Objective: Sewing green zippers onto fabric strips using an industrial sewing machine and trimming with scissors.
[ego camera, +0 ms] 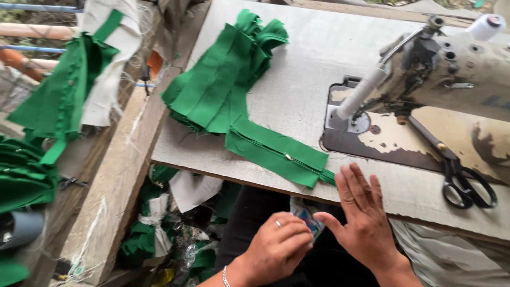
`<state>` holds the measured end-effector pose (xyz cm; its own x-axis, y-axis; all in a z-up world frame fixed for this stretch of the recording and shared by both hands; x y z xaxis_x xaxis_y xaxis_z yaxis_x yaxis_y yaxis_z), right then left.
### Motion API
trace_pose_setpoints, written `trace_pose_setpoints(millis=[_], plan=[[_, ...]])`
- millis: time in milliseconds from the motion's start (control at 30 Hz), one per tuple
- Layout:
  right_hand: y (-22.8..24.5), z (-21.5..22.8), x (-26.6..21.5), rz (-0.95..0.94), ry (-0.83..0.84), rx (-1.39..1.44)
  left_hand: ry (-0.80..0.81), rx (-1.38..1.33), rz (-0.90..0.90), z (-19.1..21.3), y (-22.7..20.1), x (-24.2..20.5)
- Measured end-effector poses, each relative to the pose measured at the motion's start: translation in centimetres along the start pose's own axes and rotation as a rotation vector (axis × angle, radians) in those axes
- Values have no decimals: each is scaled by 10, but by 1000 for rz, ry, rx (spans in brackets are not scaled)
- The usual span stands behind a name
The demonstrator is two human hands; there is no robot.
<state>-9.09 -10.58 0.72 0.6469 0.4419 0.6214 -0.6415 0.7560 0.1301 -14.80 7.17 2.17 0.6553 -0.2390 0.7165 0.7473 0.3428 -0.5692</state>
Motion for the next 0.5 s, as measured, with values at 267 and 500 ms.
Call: trace_pose_setpoints(millis=[267, 500], plan=[[22, -50, 12, 198, 143, -119, 186, 544, 46, 33, 89, 26], [-36, -7, -45, 10, 179, -162, 411, 882, 104, 31, 107, -7]])
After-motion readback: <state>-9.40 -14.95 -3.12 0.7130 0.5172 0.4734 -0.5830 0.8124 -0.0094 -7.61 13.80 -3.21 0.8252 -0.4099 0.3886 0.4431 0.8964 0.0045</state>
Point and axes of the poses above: each hand's wrist, its own x-axis towards the middle knuckle, its own z-axis out of the back of the hand, y = z × x, the point moved 5 cm from there along x, towards the middle knuckle, and after that the axes turned 8 degrees about -y, right-handed, at the moved point
